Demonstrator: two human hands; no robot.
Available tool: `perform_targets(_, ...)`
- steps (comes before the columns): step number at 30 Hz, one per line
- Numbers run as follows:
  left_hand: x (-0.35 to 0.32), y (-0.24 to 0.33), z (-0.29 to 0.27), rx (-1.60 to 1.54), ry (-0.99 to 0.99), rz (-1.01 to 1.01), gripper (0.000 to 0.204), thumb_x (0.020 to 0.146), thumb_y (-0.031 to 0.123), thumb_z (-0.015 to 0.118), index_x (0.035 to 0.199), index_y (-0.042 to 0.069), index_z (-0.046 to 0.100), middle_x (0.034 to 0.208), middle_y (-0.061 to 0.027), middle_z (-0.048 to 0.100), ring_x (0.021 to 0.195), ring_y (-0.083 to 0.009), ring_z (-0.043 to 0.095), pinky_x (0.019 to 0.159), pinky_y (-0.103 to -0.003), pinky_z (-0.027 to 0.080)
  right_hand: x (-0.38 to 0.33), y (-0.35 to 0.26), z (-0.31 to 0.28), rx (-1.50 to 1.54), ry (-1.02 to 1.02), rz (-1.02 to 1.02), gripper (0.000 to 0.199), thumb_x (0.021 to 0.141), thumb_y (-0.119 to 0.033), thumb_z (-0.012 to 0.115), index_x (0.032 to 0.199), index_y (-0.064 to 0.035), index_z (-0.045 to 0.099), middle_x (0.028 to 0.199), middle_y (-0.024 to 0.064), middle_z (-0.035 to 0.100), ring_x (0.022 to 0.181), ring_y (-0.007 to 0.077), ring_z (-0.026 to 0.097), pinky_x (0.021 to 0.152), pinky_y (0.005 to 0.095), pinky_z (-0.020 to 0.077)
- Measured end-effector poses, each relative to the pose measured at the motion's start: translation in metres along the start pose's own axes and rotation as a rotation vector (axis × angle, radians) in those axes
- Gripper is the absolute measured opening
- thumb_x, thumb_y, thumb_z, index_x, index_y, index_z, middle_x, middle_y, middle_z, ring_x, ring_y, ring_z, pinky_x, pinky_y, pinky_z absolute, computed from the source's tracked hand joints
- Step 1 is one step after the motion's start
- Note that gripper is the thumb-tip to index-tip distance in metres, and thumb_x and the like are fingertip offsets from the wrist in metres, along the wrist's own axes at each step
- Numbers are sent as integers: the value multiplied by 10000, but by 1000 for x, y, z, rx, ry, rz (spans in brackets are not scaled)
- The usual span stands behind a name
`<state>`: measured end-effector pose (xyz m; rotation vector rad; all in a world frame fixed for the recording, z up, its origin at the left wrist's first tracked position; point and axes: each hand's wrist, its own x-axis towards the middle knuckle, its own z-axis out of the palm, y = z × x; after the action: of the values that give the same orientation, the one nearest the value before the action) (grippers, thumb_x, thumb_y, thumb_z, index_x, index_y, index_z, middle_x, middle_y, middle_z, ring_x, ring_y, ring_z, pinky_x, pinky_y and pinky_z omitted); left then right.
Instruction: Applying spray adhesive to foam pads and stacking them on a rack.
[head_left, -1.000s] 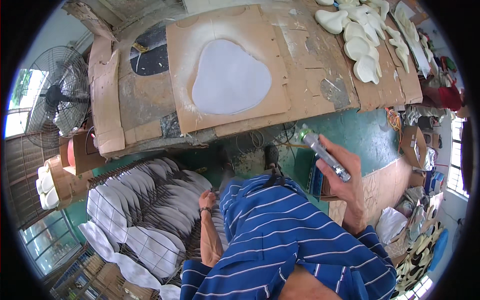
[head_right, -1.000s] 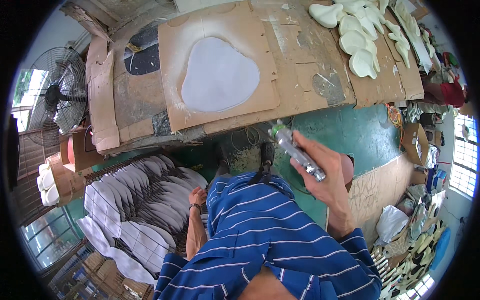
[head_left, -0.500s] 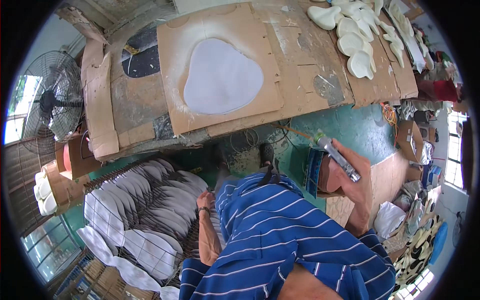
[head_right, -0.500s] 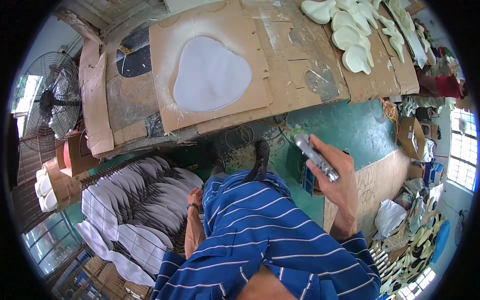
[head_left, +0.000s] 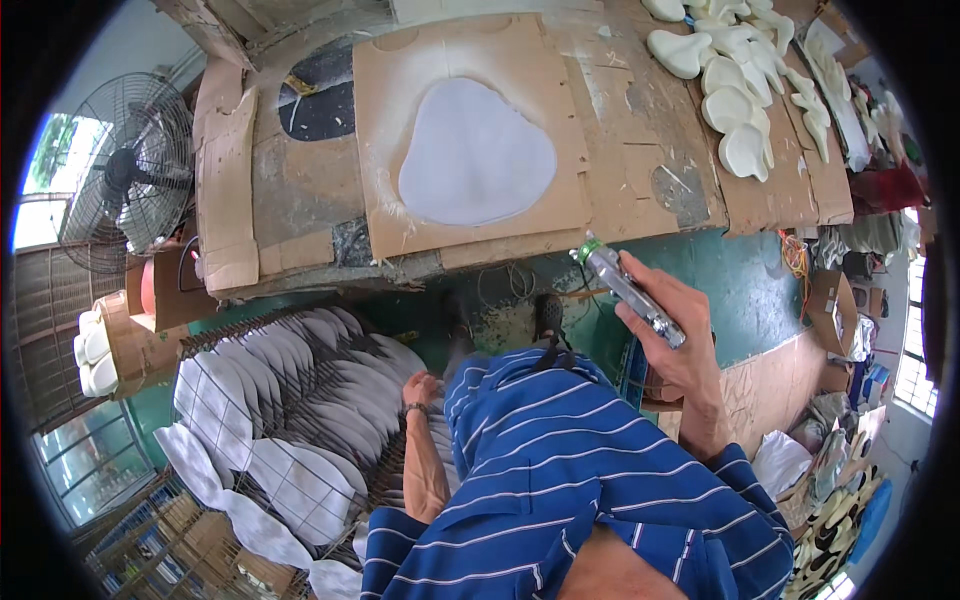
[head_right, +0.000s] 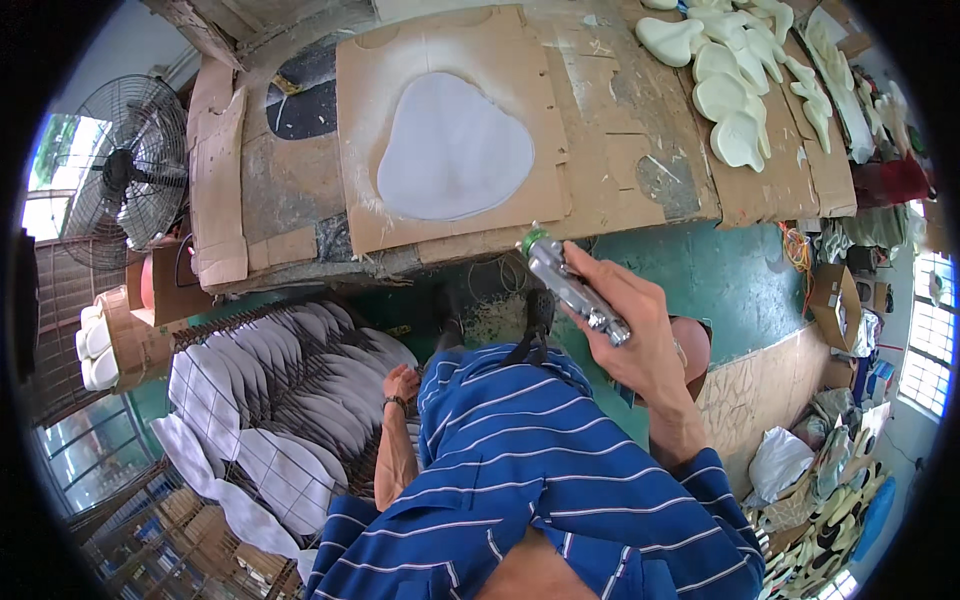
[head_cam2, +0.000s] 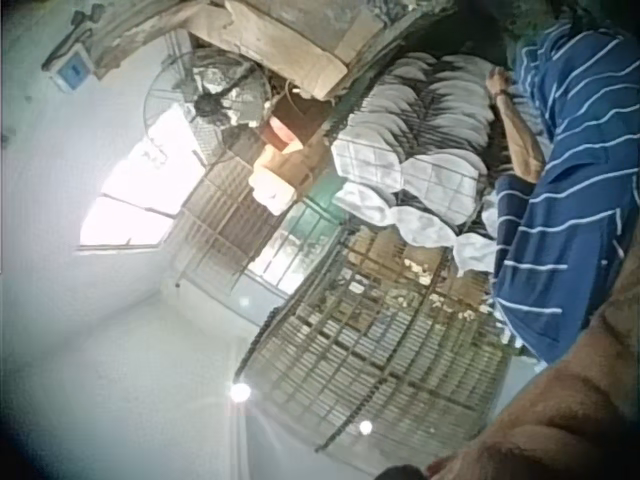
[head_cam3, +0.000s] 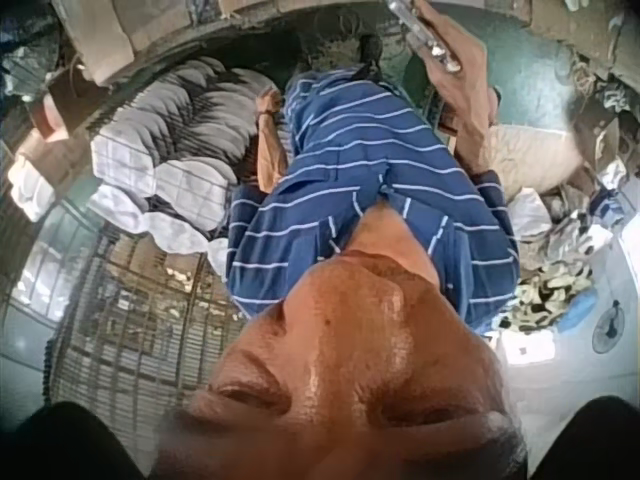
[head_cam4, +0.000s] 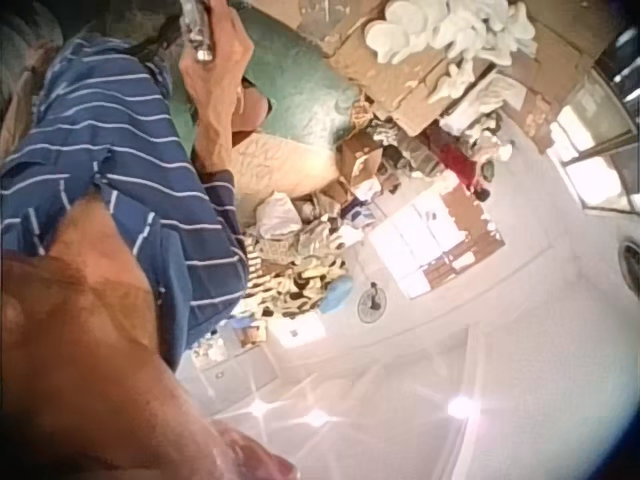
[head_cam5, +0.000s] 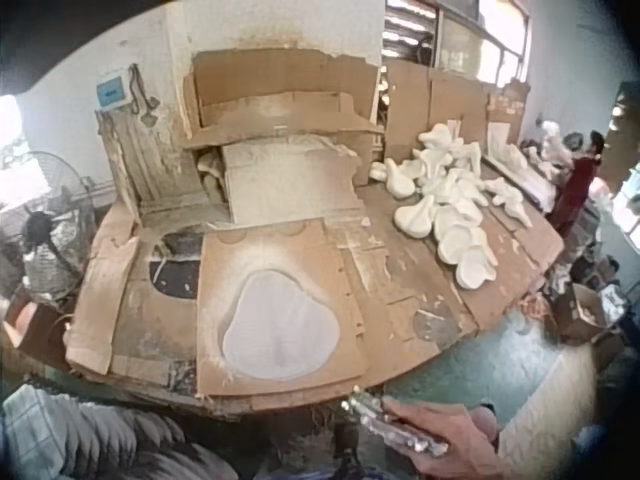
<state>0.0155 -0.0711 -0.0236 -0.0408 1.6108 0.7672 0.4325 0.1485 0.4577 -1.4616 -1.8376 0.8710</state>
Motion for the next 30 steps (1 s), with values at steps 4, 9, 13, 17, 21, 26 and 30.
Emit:
perform_targets(4,-1,-33,-26,48,15,-40,349,956,169,680,1288,67,642,959,-77,744,761,-227,709,580,-386,557,7,-2,-1,-24,93,-9,592,790,97,747,1362,1,628,1046,189,722,872,304,713,785,328,547)
perform_targets(9,-28,-34,-12,192,138,-50,350,945,174,665,1281,74,655,932,-73,747,751,-217,715,573,-379,560,-5,8,-2,-100,181,36,544,816,51,752,1346,-2,643,1047,192,729,873,294,719,784,325,548)
perform_targets(13,-30,-30,-9,253,159,-64,356,956,165,653,1298,68,644,934,-72,746,734,-210,707,569,-367,553,-20,5,-16,-124,145,95,543,818,42,756,1347,-7,645,1057,196,731,887,290,723,783,322,548)
perform_targets(17,-25,-18,-3,188,119,-79,380,974,145,627,1342,54,603,933,-73,736,750,-201,703,615,-365,559,-25,-6,-23,-190,114,125,554,808,55,756,1348,-12,647,1079,198,732,898,295,730,785,322,548)
perform_targets(21,-22,-2,1,167,44,-70,389,981,115,607,1357,19,576,981,-84,719,789,-210,694,687,-378,576,-22,-12,-20,-132,180,50,575,795,64,761,1352,-15,646,1080,192,732,888,293,727,788,321,548)
perform_targets(26,-5,4,6,-21,83,-47,356,965,58,614,1315,25,559,905,-111,704,599,-200,609,499,-317,495,-33,-21,-33,-167,128,121,584,791,69,761,1357,-14,643,1052,186,729,882,285,725,784,315,547)
perform_targets(30,-1,-4,-2,-94,-40,-79,363,944,57,645,1300,30,582,897,-103,709,602,-191,602,499,-316,485,-36,-21,-29,-109,159,79,592,778,59,768,1353,-9,645,1032,181,728,867,288,725,758,319,542)
